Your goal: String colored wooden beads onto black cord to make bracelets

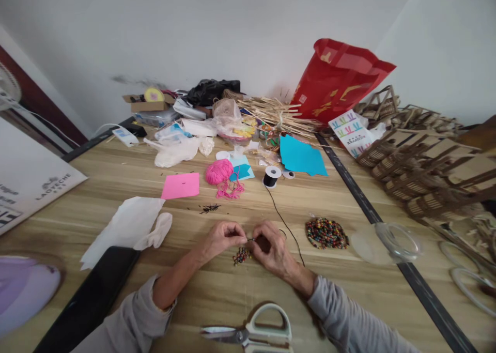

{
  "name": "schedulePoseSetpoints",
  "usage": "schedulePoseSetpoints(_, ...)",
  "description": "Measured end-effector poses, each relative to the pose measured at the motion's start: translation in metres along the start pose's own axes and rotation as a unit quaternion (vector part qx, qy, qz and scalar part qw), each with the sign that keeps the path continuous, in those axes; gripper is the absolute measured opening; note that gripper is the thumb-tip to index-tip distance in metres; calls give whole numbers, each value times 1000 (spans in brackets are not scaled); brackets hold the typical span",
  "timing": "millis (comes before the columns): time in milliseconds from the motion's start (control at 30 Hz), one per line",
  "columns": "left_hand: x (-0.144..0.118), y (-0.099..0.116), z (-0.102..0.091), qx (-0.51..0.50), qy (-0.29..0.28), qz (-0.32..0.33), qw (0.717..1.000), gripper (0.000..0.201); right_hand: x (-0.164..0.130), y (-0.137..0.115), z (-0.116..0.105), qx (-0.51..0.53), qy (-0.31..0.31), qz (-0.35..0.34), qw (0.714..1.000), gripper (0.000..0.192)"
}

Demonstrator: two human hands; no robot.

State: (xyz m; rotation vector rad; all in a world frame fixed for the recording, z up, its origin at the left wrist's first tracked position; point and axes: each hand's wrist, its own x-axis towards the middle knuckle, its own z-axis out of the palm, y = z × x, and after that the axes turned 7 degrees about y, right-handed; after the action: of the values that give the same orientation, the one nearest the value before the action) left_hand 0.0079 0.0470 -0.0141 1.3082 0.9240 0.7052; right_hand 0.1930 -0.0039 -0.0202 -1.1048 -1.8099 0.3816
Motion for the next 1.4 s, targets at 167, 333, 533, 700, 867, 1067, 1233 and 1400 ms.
schedulePoseSetpoints(167, -3, 5, -1, -37, 16, -16, 999, 21, -1, 3, 1, -48, 16, 4, 999, 25)
schedulePoseSetpoints(333, -3, 4, 0, -39, 20, -17, 999, 20, -3, 4, 0, -31, 2, -12, 999, 30)
schedulePoseSetpoints(533, -2, 4, 0, -29, 19, -12, 999, 18, -1, -1, -2, 30, -18, -30, 999, 21)
schedulePoseSetpoints(700, -5, 10, 0, -4, 17, -16, 1000, 16, -1, 0, -3, 73, -41, -24, 996, 8)
schedulePoseSetpoints(867, -3, 7, 1, 11, 7, -5, 1000, 16, -1, 1, -3, 79, -38, -17, 996, 7)
schedulePoseSetpoints(1067, -1, 2, 1, 40, -3, 21, 999, 16, 0, 1, -2, 74, -36, -21, 996, 12)
schedulePoseSetpoints(1233, -3, 3, 0, 62, -6, 31, 998, 15, 2, 0, -3, 70, -46, -17, 996, 17)
schedulePoseSetpoints(1400, -7, 2, 1, 69, -8, 30, 997, 16, 4, -1, -5, 73, -39, 2, 997, 18)
